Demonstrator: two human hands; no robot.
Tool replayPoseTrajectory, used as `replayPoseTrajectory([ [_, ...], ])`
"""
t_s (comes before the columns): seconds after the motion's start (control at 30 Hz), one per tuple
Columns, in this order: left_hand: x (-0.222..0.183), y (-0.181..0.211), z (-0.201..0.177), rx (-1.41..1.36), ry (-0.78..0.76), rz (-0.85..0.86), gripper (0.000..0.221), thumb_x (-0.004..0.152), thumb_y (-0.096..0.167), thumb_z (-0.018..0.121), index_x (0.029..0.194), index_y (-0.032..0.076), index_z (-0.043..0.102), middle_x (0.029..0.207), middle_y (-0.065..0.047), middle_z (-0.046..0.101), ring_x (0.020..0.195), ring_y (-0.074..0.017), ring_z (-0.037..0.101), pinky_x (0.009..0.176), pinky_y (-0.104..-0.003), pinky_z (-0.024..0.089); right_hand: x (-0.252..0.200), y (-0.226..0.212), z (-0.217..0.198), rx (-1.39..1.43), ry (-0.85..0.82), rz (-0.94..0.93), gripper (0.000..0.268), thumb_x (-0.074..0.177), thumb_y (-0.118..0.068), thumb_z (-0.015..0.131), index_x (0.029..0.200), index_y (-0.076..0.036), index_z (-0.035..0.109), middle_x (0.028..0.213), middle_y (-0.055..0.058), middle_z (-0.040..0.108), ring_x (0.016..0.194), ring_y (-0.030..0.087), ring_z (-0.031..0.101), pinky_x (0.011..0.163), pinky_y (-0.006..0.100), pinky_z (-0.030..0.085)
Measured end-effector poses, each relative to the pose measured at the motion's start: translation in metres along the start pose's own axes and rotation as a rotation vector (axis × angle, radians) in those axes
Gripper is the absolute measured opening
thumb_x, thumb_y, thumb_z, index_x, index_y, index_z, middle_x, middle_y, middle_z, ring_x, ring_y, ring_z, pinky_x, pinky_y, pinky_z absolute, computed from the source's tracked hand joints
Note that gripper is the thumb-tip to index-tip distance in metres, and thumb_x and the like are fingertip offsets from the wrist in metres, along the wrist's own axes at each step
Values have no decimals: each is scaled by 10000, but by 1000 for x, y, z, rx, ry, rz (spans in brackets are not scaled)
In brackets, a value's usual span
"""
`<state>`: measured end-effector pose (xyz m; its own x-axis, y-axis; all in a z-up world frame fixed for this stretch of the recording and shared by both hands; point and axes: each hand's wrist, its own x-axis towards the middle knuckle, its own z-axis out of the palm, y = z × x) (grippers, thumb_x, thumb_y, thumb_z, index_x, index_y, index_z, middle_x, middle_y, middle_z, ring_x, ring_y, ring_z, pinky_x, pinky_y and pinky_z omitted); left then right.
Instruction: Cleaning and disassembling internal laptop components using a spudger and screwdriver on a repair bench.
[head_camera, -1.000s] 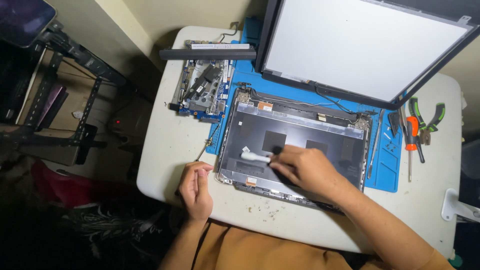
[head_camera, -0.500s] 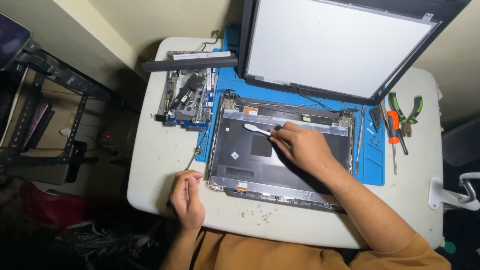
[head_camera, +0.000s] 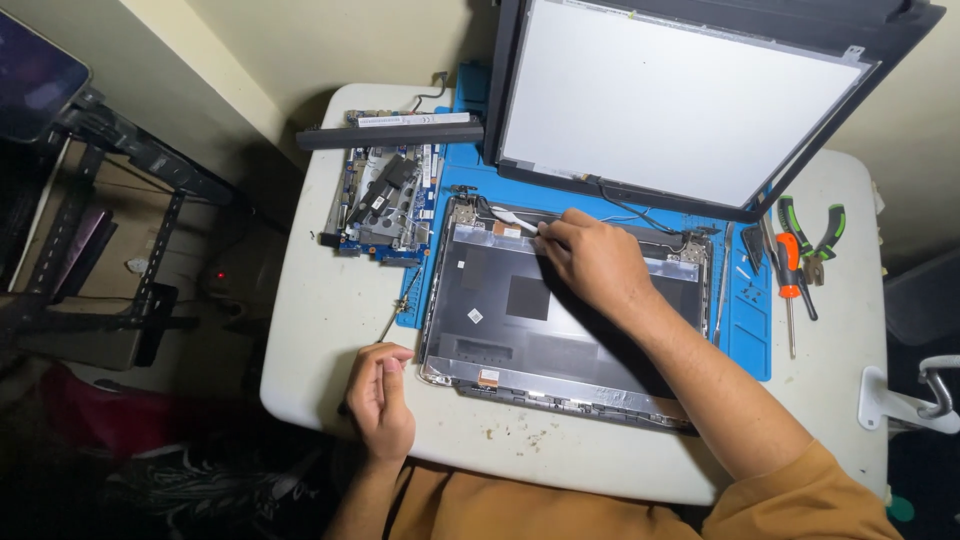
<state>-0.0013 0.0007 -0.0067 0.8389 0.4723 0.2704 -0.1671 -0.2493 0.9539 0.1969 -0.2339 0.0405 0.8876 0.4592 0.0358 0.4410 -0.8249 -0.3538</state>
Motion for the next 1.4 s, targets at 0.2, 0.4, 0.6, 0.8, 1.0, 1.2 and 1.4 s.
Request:
replayPoseTrajectory([
  [0.2,1,2,0,-7,-12,3,254,1042,130,438,963,13,649,940,-91,637,877,-188,627,762,-278,510,11,-11,19,22,5,109,319,1034,-401,522,1094,-171,735,951,39,635,700,482,649,490,584,471],
  [0.4,1,0,0,-23,-11,10,248,1032,127,439,963,16,650,940,-91,637,873,-188,624,757,-279,508,-2,-5,-1,-40,-65,162,318,1026,-399,548,1127,-164,736,954,36,645,745,475,655,510,592,489],
  [0.6,1,5,1,-21,-7,16,272,1043,143,437,958,10,659,943,-98,635,882,-198,632,759,-285,523,19,-15,13,-13,-67,120,243,1009,-345,576,1041,-164,735,931,39,636,712,465,648,527,576,482],
  [0.8,1,2,1,-21,-6,12,265,1043,144,437,953,19,653,938,-89,638,884,-196,633,769,-293,522,0,10,20,-181,31,-129,275,1058,-359,529,1051,-165,723,894,12,631,617,407,640,383,529,481],
  [1.0,1,6,1,-19,-11,12,253,1032,124,436,956,14,651,938,-96,637,878,-197,627,755,-285,516,17,4,19,-117,21,-62,203,1007,-311,586,1039,-195,749,895,-2,624,607,419,621,412,516,453],
  [1.2,-1,5,5,-28,-6,21,239,1025,129,470,927,14,655,919,-94,634,890,-201,628,801,-284,512,-4,-12,1,204,-163,96,189,968,-291,664,980,-107,708,1002,40,700,906,327,687,696,467,526],
  [1.4,13,59,24,88,-199,115,184,995,143,529,935,52,678,899,-68,692,811,-186,660,738,-273,525,-43,-57,-24,811,-209,498,163,929,-208,737,1065,-122,711,823,-24,661,485,138,679,472,244,526],
])
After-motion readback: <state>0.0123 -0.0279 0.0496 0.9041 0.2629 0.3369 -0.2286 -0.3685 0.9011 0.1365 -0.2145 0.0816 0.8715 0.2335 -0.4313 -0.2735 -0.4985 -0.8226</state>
